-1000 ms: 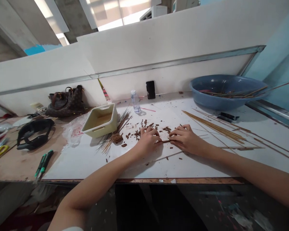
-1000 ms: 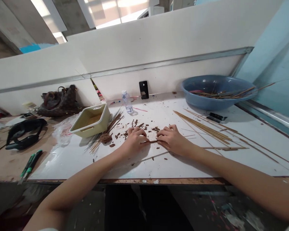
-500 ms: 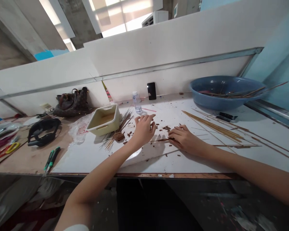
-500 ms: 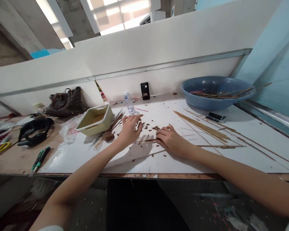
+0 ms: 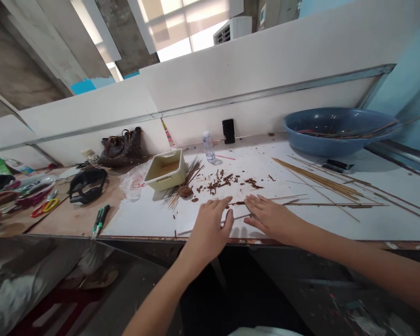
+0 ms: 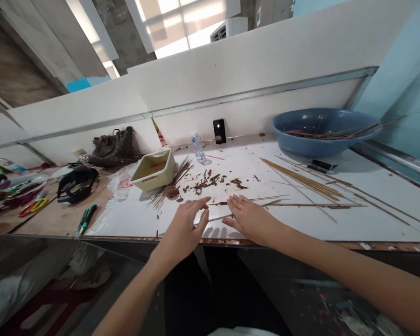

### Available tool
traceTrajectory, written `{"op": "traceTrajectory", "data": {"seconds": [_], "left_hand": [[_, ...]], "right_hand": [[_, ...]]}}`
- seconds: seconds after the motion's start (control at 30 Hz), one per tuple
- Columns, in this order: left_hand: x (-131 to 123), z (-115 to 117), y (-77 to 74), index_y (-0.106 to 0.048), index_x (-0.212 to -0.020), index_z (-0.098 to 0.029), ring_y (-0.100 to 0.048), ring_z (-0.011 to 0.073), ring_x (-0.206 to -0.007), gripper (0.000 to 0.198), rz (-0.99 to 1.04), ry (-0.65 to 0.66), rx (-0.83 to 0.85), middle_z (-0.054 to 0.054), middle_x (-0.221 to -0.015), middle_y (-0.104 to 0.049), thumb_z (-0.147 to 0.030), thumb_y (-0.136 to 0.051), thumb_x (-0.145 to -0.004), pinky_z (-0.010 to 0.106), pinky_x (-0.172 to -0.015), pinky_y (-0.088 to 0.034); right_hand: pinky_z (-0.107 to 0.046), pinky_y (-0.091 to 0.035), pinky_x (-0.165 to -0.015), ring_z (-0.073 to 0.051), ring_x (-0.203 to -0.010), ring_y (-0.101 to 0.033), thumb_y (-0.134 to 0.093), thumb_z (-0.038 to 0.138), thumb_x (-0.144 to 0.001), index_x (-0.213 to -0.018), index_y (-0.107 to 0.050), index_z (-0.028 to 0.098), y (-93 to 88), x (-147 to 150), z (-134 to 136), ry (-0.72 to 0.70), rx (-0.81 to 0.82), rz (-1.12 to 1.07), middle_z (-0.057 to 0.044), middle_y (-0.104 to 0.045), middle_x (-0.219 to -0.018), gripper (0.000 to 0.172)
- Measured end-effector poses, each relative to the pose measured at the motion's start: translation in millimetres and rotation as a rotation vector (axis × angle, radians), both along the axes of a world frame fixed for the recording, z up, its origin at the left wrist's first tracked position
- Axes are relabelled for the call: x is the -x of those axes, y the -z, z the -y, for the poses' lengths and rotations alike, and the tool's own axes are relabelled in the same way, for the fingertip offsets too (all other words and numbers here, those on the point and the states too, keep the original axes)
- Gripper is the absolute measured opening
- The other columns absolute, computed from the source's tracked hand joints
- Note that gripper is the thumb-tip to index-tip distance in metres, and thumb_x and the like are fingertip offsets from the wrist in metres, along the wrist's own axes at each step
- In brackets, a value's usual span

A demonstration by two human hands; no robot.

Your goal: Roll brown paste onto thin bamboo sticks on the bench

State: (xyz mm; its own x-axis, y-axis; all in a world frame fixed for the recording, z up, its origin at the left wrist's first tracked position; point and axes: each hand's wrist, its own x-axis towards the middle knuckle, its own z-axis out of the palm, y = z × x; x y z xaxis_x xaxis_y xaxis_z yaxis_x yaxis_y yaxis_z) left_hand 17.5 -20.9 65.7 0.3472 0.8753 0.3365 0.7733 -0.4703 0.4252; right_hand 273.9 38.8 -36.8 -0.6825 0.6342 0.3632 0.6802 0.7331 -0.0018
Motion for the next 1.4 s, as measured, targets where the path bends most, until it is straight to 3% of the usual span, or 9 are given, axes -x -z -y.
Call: {"op": "traceTrajectory", "data": {"seconds": [0.17,0.27,0.5,0.6,0.7,0.83,0.97,1.13,1.4], "left_hand": [[-13,31,25.2,-0.070,-0.141,-0.024,-0.072,0.0273,-0.124,0.033,0.195,-0.037,0.077,0.009,-0.129,-0.080,-0.025,-0.053,-0.113,0.046,-0.112,-0.055],[-24,38,34.9,-0.073,-0.133,-0.026,-0.074,0.0260,-0.118,0.030,0.270,-0.058,0.096,0.006,-0.123,-0.081,-0.021,-0.052,-0.112,0.052,-0.119,-0.049],[-32,56,52.0,-0.075,-0.128,-0.028,-0.076,0.0247,-0.118,0.029,0.366,-0.124,0.143,0.005,-0.124,-0.082,-0.021,-0.051,-0.112,0.059,-0.126,-0.040],[-29,57,52.1,-0.075,-0.127,-0.028,-0.076,0.0246,-0.116,0.029,0.361,-0.130,0.146,0.005,-0.122,-0.083,-0.021,-0.051,-0.112,0.059,-0.126,-0.040],[-29,55,46.4,-0.075,-0.128,-0.028,-0.075,0.0245,-0.118,0.030,0.357,-0.125,0.130,0.005,-0.123,-0.082,-0.021,-0.051,-0.112,0.059,-0.126,-0.040],[-29,52,40.8,-0.076,-0.126,-0.028,-0.075,0.0242,-0.118,0.030,0.335,-0.118,0.133,0.004,-0.122,-0.083,-0.018,-0.051,-0.111,0.060,-0.127,-0.039],[-24,55,43.6,-0.076,-0.128,-0.029,-0.075,0.0249,-0.118,0.031,0.311,-0.121,0.132,0.005,-0.122,-0.083,-0.019,-0.051,-0.111,0.061,-0.128,-0.039],[-16,56,46.8,-0.077,-0.123,-0.028,-0.076,0.0253,-0.117,0.029,0.293,-0.140,0.121,0.005,-0.122,-0.083,-0.020,-0.051,-0.112,0.061,-0.127,-0.040],[-20,53,42.2,-0.076,-0.125,-0.028,-0.075,0.0244,-0.117,0.030,0.307,-0.119,0.139,0.005,-0.122,-0.083,-0.020,-0.050,-0.113,0.061,-0.128,-0.038]], "right_hand": [[-0.063,-0.044,-0.130,-0.043,-0.163,-0.045,-0.036,0.065,-0.116,-0.174,-0.035,0.001,16.6,7,-27,0.020,0.087,0.031,-0.030,-0.047,-0.172,0.087],[-0.066,-0.042,-0.131,-0.043,-0.166,-0.040,-0.037,0.065,-0.116,-0.179,-0.023,0.004,18.5,6,-42,0.029,0.136,-0.005,-0.028,-0.041,-0.175,0.089],[-0.059,-0.042,-0.133,-0.040,-0.166,-0.041,-0.036,0.064,-0.117,-0.177,-0.029,0.003,18.7,-6,-2,-0.033,0.059,0.029,-0.028,-0.042,-0.176,0.087],[-0.059,-0.042,-0.133,-0.040,-0.164,-0.043,-0.035,0.063,-0.117,-0.174,-0.035,-0.001,17.0,-5,-1,-0.033,0.044,0.053,-0.030,-0.044,-0.174,0.085],[-0.062,-0.043,-0.131,-0.044,-0.162,-0.045,-0.030,0.066,-0.117,-0.167,-0.041,-0.010,13.0,3,-24,-0.002,0.045,0.091,-0.037,-0.046,-0.169,0.092],[-0.064,-0.044,-0.130,-0.045,-0.161,-0.047,-0.032,0.071,-0.115,-0.166,-0.045,-0.008,6.2,8,-49,0.019,0.061,0.105,-0.036,-0.048,-0.167,0.096],[-0.062,-0.044,-0.131,-0.044,-0.162,-0.045,-0.036,0.068,-0.116,-0.168,-0.041,-0.008,12.2,0,-27,-0.027,0.061,0.108,-0.035,-0.044,-0.170,0.092],[-0.062,-0.042,-0.133,-0.041,-0.165,-0.041,-0.043,0.065,-0.115,-0.178,-0.024,0.004,27.9,-7,3,-0.021,0.028,0.040,-0.028,-0.038,-0.177,0.090],[-0.066,-0.041,-0.131,-0.044,-0.162,-0.045,-0.045,0.059,-0.115,-0.172,-0.040,-0.001,10.2,7,-53,0.028,0.114,0.065,-0.031,-0.047,-0.171,0.083]]}}
